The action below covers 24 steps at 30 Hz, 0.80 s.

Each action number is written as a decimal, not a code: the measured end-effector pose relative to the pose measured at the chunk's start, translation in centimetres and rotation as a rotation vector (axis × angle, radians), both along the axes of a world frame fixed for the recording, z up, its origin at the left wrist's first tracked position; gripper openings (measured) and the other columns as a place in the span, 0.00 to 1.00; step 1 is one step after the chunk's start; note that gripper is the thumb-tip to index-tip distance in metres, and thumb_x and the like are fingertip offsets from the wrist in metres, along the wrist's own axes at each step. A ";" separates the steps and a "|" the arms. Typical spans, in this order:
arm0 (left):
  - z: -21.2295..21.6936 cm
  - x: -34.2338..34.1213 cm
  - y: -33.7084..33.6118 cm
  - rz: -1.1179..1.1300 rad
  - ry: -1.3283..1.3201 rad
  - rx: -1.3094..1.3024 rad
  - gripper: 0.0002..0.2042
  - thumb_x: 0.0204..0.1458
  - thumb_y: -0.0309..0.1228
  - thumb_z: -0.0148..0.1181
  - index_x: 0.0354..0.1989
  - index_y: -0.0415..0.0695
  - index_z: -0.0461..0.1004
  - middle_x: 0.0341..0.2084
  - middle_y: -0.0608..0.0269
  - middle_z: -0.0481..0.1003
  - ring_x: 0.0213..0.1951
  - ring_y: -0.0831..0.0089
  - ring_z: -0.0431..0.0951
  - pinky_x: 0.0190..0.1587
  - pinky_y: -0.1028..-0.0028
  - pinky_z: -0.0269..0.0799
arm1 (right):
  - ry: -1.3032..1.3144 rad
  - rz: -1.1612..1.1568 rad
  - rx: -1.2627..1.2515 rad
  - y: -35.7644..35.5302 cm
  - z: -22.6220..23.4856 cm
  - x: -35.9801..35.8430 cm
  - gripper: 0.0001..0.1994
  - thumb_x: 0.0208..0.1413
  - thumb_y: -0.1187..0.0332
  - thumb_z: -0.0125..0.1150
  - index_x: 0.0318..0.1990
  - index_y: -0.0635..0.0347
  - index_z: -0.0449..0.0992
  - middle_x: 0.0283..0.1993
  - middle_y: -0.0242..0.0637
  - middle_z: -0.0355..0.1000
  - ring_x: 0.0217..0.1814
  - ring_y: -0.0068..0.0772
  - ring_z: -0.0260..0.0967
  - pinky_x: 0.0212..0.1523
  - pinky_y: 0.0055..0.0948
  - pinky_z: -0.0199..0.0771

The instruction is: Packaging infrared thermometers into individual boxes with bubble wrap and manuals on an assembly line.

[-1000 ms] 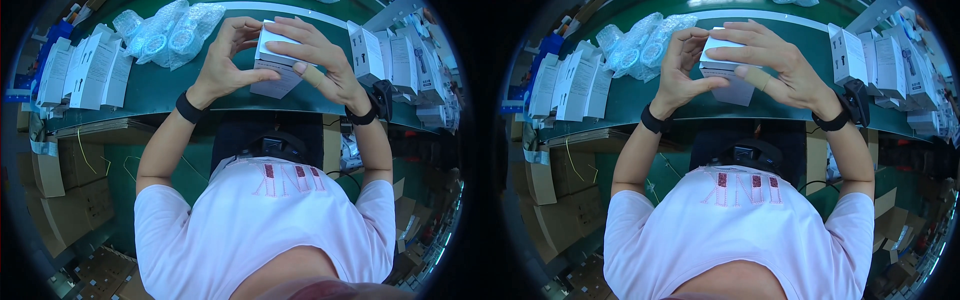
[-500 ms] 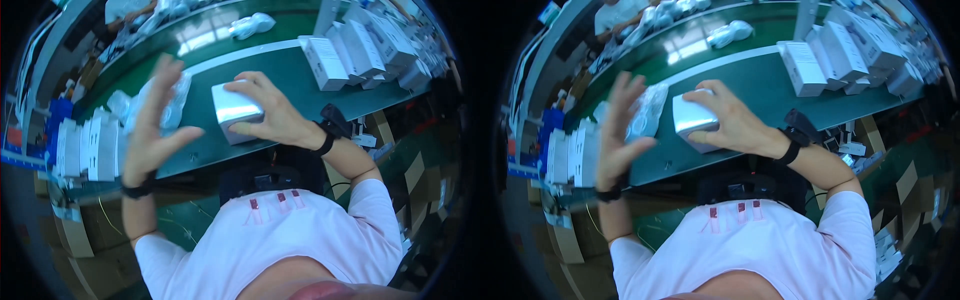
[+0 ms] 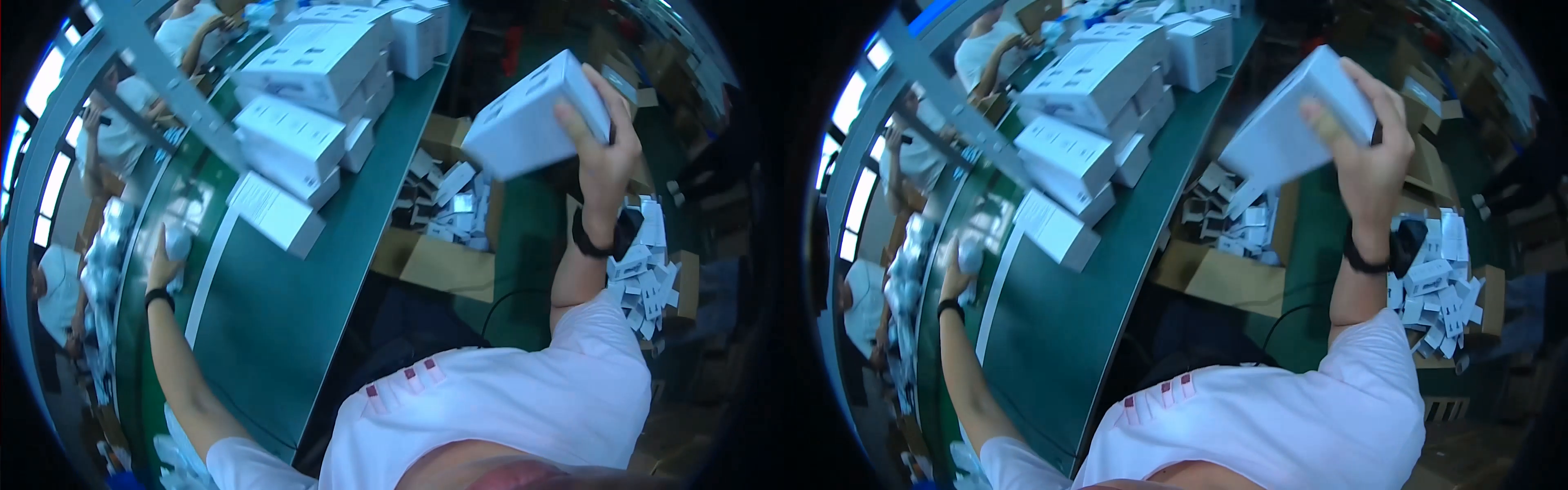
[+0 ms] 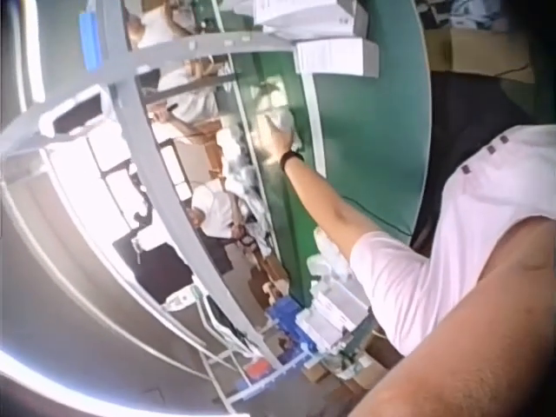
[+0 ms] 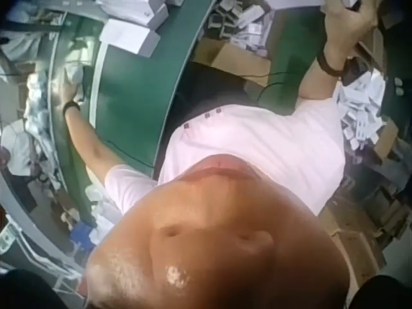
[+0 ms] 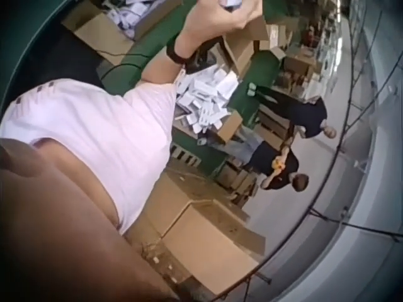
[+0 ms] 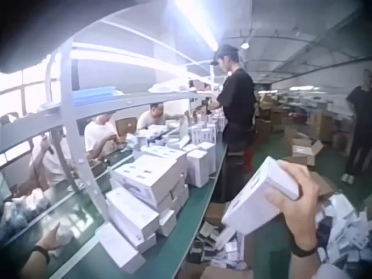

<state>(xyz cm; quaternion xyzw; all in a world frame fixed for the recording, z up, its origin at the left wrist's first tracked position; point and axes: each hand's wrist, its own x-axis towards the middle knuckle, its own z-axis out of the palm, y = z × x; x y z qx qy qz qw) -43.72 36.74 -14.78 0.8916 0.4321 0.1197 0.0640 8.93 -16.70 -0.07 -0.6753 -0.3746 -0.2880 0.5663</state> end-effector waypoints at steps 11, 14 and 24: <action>2.2 2.9 -2.9 0.209 0.099 -0.077 0.46 0.32 0.24 0.67 0.66 0.51 0.52 0.47 0.39 0.74 0.52 0.45 0.73 0.54 0.57 0.69 | -0.026 -0.476 0.085 22.0 -5.3 34.2 0.33 0.39 0.48 0.74 0.53 0.54 0.75 0.51 0.47 0.68 0.58 0.50 0.61 0.56 0.41 0.66; 3.9 2.0 -4.9 0.401 -0.071 -0.085 0.41 0.33 0.26 0.66 0.62 0.48 0.56 0.47 0.41 0.73 0.51 0.50 0.74 0.53 0.59 0.69 | -0.014 -0.439 -0.045 26.4 -7.3 41.2 0.31 0.41 0.47 0.71 0.52 0.52 0.76 0.52 0.47 0.66 0.58 0.48 0.62 0.55 0.39 0.67; 13.0 1.8 -16.6 0.417 -1.632 -0.691 0.23 0.60 0.43 0.54 0.59 0.42 0.65 0.48 0.57 0.74 0.47 0.64 0.76 0.52 0.65 0.73 | 0.766 0.421 0.213 31.4 -11.2 48.7 0.31 0.55 0.58 0.63 0.64 0.61 0.64 0.58 0.39 0.69 0.58 0.29 0.66 0.55 0.26 0.66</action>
